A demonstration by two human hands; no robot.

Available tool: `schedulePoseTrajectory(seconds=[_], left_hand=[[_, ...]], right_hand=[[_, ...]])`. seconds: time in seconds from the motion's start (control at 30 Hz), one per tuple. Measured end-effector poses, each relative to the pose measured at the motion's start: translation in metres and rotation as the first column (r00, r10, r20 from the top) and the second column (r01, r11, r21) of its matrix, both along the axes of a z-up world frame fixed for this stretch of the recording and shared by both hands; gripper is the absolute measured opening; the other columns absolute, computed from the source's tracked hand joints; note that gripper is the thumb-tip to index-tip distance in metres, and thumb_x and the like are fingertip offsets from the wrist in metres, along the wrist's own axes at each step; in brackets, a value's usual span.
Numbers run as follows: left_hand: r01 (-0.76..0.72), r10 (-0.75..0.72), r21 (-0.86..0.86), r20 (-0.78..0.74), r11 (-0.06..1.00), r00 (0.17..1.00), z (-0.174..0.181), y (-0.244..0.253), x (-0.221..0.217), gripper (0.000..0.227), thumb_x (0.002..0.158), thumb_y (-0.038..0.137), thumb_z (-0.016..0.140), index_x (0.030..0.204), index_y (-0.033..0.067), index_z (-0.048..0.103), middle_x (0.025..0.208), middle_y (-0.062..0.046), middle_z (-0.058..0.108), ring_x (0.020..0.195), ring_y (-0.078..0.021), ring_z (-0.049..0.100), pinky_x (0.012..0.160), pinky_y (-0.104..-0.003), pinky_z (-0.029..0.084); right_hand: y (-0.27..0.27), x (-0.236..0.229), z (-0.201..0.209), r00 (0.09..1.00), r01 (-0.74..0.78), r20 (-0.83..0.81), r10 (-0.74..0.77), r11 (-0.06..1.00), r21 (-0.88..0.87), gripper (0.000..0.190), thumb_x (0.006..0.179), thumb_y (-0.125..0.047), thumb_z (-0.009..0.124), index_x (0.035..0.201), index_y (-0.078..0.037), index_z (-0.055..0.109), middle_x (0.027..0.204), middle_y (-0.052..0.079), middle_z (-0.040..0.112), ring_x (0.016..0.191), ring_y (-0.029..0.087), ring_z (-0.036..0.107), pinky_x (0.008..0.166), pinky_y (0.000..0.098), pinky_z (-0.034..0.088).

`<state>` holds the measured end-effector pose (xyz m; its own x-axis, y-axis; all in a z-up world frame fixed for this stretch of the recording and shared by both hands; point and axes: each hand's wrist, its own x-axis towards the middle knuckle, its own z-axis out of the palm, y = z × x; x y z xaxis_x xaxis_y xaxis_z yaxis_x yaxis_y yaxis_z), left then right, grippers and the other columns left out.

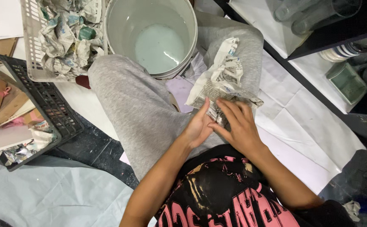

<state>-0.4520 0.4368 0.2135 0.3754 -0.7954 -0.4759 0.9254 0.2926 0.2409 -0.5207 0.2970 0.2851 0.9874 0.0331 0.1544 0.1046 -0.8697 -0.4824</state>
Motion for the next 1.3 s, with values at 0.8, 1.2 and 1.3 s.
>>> schedulePoseTrajectory(seconds=[0.8, 1.2, 1.3], left_hand=[[-0.14, 0.142, 0.09, -0.014, 0.986, 0.99, -0.014, -0.004, -0.001, 0.049, 0.108, 0.039, 0.046, 0.133, -0.0034, 0.052, 0.12, -0.016, 0.067, 0.11, -0.0235, 0.066, 0.099, -0.04, 0.054], [-0.139, 0.139, 0.034, -0.008, 0.99, 0.99, -0.019, -0.005, -0.006, 0.052, 0.109, 0.044, 0.044, 0.134, -0.0009, 0.05, 0.122, -0.012, 0.061, 0.111, -0.0199, 0.061, 0.102, -0.041, 0.049], [-0.149, 0.149, -0.017, -0.024, 0.989, 0.989, -0.024, -0.007, -0.008, 0.051, 0.11, 0.044, 0.045, 0.134, -0.0013, 0.051, 0.121, -0.012, 0.059, 0.11, -0.0191, 0.06, 0.101, -0.041, 0.049]], right_hand=[[-0.017, -0.004, 0.002, 0.981, -0.193, 0.026, 0.193, 0.981, 0.01, 0.04, 0.07, -0.009, 0.081, 0.109, -0.011, 0.07, 0.151, 0.019, 0.048, 0.128, 0.039, 0.056, 0.1, 0.0488, 0.048], [-0.011, 0.011, -0.002, 0.953, -0.235, 0.206, 0.224, 0.972, 0.029, 0.025, 0.076, -0.007, 0.082, 0.1, -0.003, 0.073, 0.128, 0.015, 0.065, 0.119, 0.035, 0.063, 0.097, 0.0481, 0.049], [-0.008, 0.012, -0.008, 0.972, -0.165, 0.189, 0.141, 0.979, 0.121, 0.02, 0.081, -0.004, 0.081, 0.099, -0.001, 0.071, 0.121, 0.013, 0.069, 0.109, 0.031, 0.067, 0.093, 0.0445, 0.052]])
